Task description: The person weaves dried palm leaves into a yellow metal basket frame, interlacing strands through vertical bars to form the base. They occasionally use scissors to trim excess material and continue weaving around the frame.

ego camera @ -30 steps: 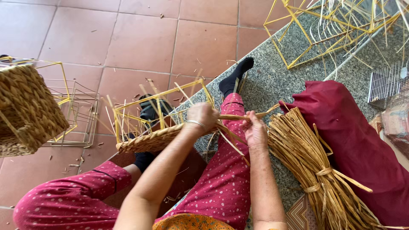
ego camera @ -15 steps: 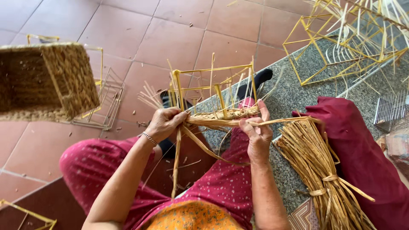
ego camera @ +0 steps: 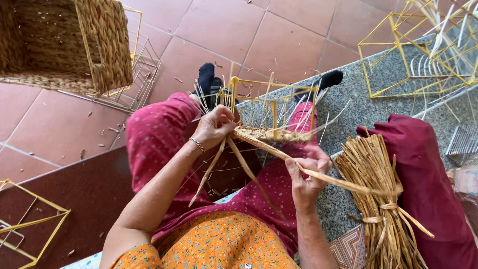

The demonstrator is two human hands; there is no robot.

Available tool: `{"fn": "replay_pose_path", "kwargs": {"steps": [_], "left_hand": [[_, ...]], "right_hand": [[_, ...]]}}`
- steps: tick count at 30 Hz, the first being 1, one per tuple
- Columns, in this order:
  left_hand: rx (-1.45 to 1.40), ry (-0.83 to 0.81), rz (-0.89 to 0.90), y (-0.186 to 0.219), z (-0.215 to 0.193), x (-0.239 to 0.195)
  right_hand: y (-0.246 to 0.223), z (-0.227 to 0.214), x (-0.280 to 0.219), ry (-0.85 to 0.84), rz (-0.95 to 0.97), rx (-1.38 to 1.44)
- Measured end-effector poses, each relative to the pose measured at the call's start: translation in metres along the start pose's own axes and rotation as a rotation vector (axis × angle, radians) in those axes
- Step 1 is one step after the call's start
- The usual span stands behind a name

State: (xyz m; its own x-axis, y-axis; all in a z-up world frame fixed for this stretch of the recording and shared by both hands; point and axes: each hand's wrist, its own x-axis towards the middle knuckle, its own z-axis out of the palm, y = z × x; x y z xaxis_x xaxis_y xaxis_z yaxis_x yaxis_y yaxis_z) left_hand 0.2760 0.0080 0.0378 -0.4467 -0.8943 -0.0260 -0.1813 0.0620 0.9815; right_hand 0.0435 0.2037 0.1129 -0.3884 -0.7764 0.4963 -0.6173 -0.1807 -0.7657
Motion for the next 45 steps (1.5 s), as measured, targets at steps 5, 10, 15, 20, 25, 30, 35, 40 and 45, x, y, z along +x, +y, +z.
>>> {"fn": "replay_pose_path", "kwargs": {"steps": [5,10,15,20,25,30,35,40,45], "left_hand": [[-0.109,-0.027,0.052,-0.012,0.005,-0.003],[-0.282,-0.26,0.077,-0.014,-0.01,-0.008],[-0.182,-0.392,0.035,0.007,-0.017,-0.024],[0.153,-0.202,0.307,0.022,-0.008,-0.021],[0.086,-0.249,0.329,0.008,-0.011,-0.014],[-0.266,-0.203,0.012,-0.007,0.006,-0.006],[0.08,-0.254,0.102,-0.021,-0.002,0.0],[0.016,-0.315,0.042,-0.02,-0.013,0.005],[-0.109,-0.396,-0.206,-0.02,-0.016,0.008]], "right_hand": [[0.001,-0.001,-0.019,-0.157,0.233,0.317],[0.028,-0.003,-0.017,-0.09,0.486,0.637],[0.047,-0.007,-0.016,-0.068,0.698,0.811],[0.05,-0.011,-0.013,-0.092,0.783,0.891],[0.043,-0.016,-0.008,-0.18,0.803,0.958],[0.012,-0.015,-0.003,-0.5,0.464,0.715],[-0.026,0.018,-0.018,-0.763,-0.23,0.271],[-0.029,0.036,0.002,-0.749,-0.437,-0.03],[-0.02,0.054,0.017,-0.423,-0.377,-0.04]]}}
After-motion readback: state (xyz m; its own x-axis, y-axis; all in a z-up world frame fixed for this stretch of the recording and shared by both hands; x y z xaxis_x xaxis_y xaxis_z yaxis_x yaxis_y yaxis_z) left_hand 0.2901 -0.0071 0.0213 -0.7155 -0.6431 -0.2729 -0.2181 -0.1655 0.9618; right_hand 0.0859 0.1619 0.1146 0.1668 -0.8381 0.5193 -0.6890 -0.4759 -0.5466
